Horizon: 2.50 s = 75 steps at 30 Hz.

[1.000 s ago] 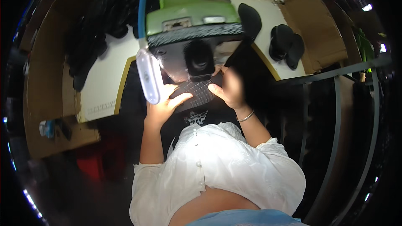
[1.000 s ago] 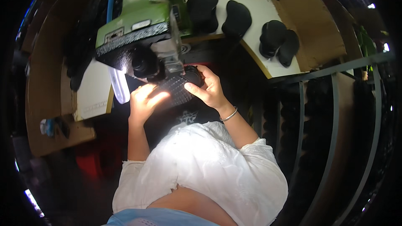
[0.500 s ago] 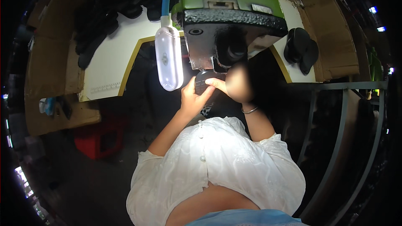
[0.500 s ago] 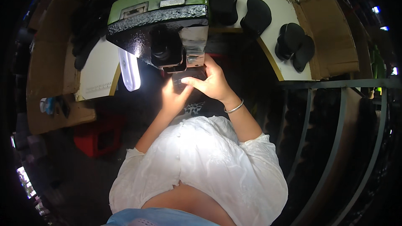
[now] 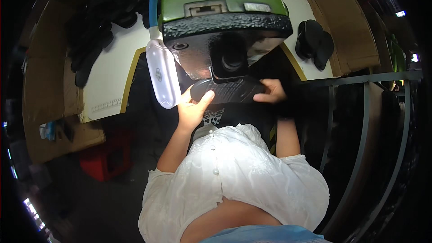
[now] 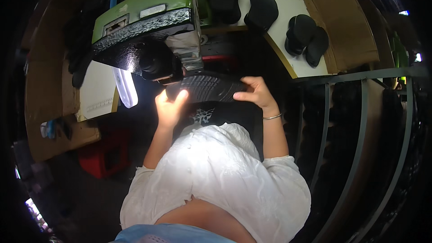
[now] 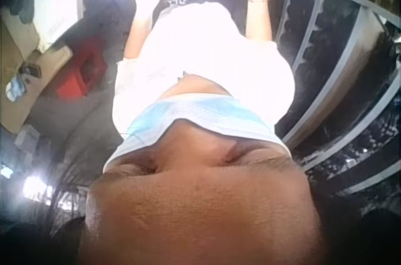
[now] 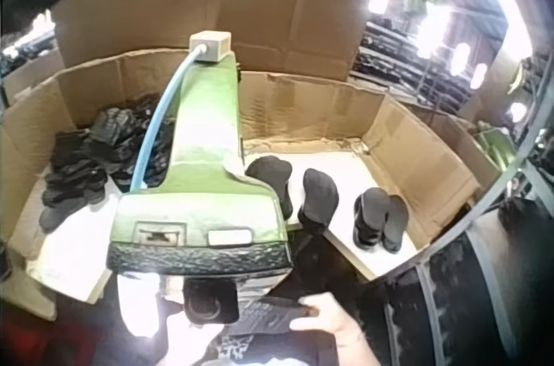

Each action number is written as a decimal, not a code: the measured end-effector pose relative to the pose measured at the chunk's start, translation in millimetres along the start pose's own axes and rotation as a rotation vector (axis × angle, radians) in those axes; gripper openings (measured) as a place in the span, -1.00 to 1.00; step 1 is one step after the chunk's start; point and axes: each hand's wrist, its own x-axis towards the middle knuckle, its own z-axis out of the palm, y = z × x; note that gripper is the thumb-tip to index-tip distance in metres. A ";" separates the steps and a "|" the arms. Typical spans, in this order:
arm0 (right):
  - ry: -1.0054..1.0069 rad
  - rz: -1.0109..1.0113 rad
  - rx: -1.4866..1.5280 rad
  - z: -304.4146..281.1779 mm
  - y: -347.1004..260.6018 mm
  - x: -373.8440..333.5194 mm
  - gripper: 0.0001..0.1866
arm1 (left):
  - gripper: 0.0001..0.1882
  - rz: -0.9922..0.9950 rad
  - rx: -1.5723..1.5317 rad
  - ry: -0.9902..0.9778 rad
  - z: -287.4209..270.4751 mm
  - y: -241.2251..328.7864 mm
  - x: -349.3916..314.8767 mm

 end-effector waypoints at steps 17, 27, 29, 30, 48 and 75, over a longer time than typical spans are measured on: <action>-0.017 -0.404 0.025 104.4 -32.1 54.5 -0.41 | -0.59 -0.211 0.203 -0.054 -108.1 -11.0 -20.7; -0.059 -0.190 -0.419 88.4 -34.1 51.2 -0.50 | -0.52 -0.295 0.675 -0.634 5.4 -40.5 -12.5; 0.002 -0.245 -0.702 75.7 -65.0 41.1 -0.59 | -0.61 -0.225 0.807 -0.635 4.6 -40.8 -5.2; 0.280 -0.413 -0.757 59.6 -67.6 38.1 -0.62 | -0.63 -0.152 0.762 -0.531 2.3 -42.4 -7.5; 1.156 -0.573 -1.288 -112.1 -50.6 22.7 -0.69 | -0.48 0.436 1.668 0.689 -219.9 31.5 122.6; 0.232 -0.576 -0.867 47.7 14.4 63.1 -0.57 | -0.71 0.574 1.290 0.520 -159.0 -17.8 9.0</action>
